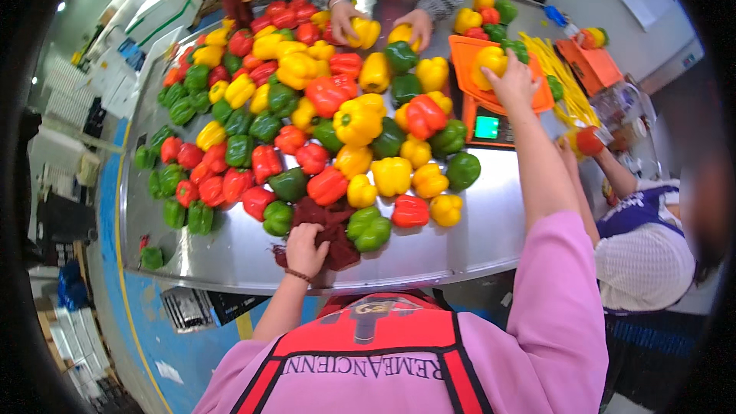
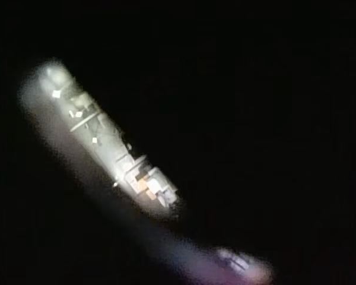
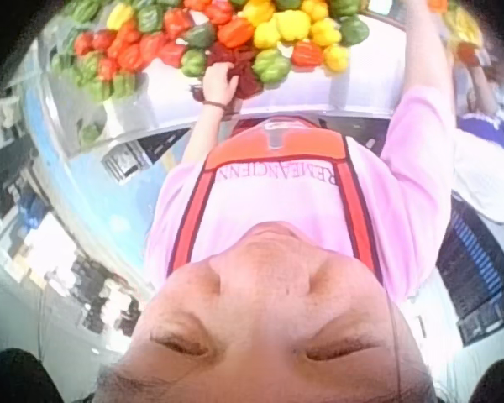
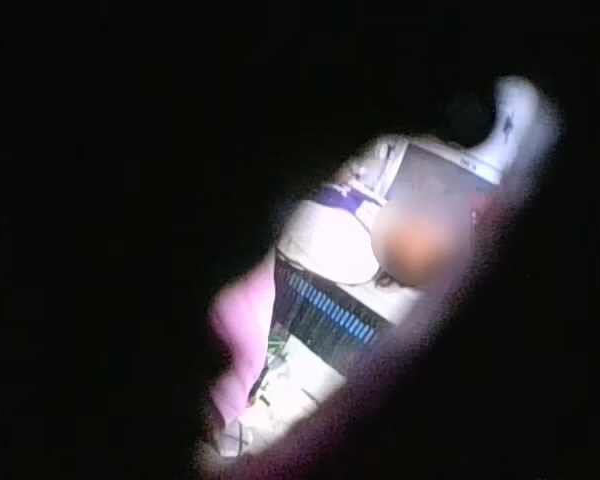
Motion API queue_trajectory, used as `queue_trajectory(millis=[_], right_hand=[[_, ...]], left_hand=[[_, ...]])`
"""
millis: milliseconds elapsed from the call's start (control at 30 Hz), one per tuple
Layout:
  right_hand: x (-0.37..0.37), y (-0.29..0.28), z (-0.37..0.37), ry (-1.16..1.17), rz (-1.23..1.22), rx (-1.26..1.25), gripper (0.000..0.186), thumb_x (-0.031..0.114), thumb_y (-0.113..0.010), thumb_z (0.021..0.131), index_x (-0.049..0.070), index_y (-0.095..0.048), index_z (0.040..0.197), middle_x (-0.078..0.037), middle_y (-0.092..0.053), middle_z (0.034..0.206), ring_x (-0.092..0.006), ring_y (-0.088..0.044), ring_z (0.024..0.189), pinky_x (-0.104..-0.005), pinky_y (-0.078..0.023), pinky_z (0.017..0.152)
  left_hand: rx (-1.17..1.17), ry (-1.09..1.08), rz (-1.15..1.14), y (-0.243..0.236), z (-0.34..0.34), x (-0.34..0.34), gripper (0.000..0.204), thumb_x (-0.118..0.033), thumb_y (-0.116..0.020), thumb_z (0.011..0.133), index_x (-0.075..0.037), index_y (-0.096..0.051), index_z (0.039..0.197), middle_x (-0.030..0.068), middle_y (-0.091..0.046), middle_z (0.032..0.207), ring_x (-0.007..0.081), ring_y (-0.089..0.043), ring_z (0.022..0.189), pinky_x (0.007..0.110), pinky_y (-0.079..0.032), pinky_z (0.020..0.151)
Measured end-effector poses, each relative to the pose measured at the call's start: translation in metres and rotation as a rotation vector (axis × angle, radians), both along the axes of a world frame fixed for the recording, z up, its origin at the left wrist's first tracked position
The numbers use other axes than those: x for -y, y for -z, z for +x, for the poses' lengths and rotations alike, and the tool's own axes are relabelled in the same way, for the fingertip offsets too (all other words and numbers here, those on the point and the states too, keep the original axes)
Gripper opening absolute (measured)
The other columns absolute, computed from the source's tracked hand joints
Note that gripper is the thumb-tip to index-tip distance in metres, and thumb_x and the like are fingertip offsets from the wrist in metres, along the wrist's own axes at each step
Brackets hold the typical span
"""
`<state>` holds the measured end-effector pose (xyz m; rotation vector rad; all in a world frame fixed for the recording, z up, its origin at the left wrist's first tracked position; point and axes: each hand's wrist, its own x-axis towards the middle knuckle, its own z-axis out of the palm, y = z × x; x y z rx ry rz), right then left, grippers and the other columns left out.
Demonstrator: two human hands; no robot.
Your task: The person sorts bell peppers by color on a metal table, picking up red, yellow, and green peppers and placing them into separate piles. The person uses both hands to handle the peppers and occasionally wipes the table surface with a cloth.
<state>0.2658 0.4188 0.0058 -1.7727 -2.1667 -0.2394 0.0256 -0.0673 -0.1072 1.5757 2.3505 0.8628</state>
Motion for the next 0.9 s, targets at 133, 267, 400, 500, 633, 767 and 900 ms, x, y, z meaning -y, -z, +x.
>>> queue_trajectory(millis=[133, 267, 400, 500, 633, 767, 900], right_hand=[[0.005, -0.002, -0.022, 0.048, -0.051, 0.109, 0.081, 0.062, -0.065, 0.077, 0.023, -0.039, 0.144, -0.009, -0.053, 0.135, -0.0263, -0.047, 0.129, -0.066, -0.023, 0.107], [0.001, 0.006, -0.014, -0.025, 0.016, 0.015, 0.08, 0.054, -0.07, 0.075, 0.024, -0.04, 0.143, -0.008, -0.052, 0.136, -0.0264, -0.048, 0.127, -0.0667, -0.021, 0.108], [0.019, 0.001, -0.016, -0.156, 0.137, -0.182, 0.076, 0.043, -0.076, 0.073, 0.017, -0.047, 0.138, -0.01, -0.051, 0.135, -0.0276, -0.051, 0.123, -0.0567, -0.026, 0.109], [0.074, -0.008, -0.027, -0.433, 0.233, -0.543, 0.074, 0.031, -0.081, 0.07, 0.007, -0.05, 0.133, -0.014, -0.05, 0.132, -0.0284, -0.052, 0.119, -0.0451, -0.034, 0.107], [0.207, -0.014, -0.052, -0.745, -0.188, -1.086, 0.076, 0.016, -0.079, 0.068, 0.001, -0.045, 0.134, -0.016, -0.049, 0.129, -0.0282, -0.049, 0.12, -0.0384, -0.039, 0.104], [0.289, 0.005, -0.093, -1.08, -0.643, -0.841, 0.079, 0.028, -0.084, 0.065, 0.004, -0.05, 0.131, -0.016, -0.052, 0.128, -0.0321, -0.049, 0.122, -0.0427, -0.038, 0.104], [0.304, -0.004, -0.127, -1.275, -0.856, -0.71, 0.071, 0.032, -0.08, 0.072, 0.006, -0.052, 0.131, -0.017, -0.055, 0.124, -0.0344, -0.053, 0.118, -0.0403, -0.043, 0.1]], left_hand=[[0.02, -0.013, 0.013, -0.002, -0.001, 0.005, 0.033, -0.008, -0.075, 0.066, -0.008, -0.061, 0.096, 0.0125, -0.059, 0.093, 0.0347, -0.056, 0.089, 0.043, -0.047, 0.078], [0.035, 0.008, 0.016, 0.0, -0.003, 0.003, 0.03, -0.009, -0.074, 0.067, -0.008, -0.061, 0.094, 0.0106, -0.058, 0.09, 0.0328, -0.055, 0.087, 0.042, -0.047, 0.078], [0.068, 0.029, -0.019, 0.0, -0.007, 0.003, 0.031, -0.011, -0.075, 0.069, -0.007, -0.061, 0.097, 0.0109, -0.06, 0.093, 0.0328, -0.056, 0.09, 0.041, -0.047, 0.08], [0.196, 0.007, -0.001, -0.016, -0.01, 0.009, 0.033, -0.014, -0.075, 0.073, -0.006, -0.062, 0.102, 0.0121, -0.061, 0.099, 0.0302, -0.058, 0.095, 0.037, -0.048, 0.083], [0.751, -0.047, 0.05, -0.054, -0.009, 0.005, 0.05, -0.02, -0.076, 0.079, -0.006, -0.056, 0.122, 0.0082, -0.056, 0.118, 0.022, -0.058, 0.103, 0.035, -0.047, 0.087], [1.153, 0.062, 0.365, -0.073, -0.003, -0.016, 0.088, -0.023, -0.085, 0.069, -0.004, -0.038, 0.141, 0.0111, -0.047, 0.134, 0.0225, -0.05, 0.121, 0.036, -0.042, 0.102], [1.099, 0.04, 0.235, -0.073, -0.025, -0.012, 0.102, -0.021, -0.091, 0.06, -0.003, -0.034, 0.143, 0.0118, -0.047, 0.135, 0.0236, -0.05, 0.123, 0.035, -0.042, 0.104]])
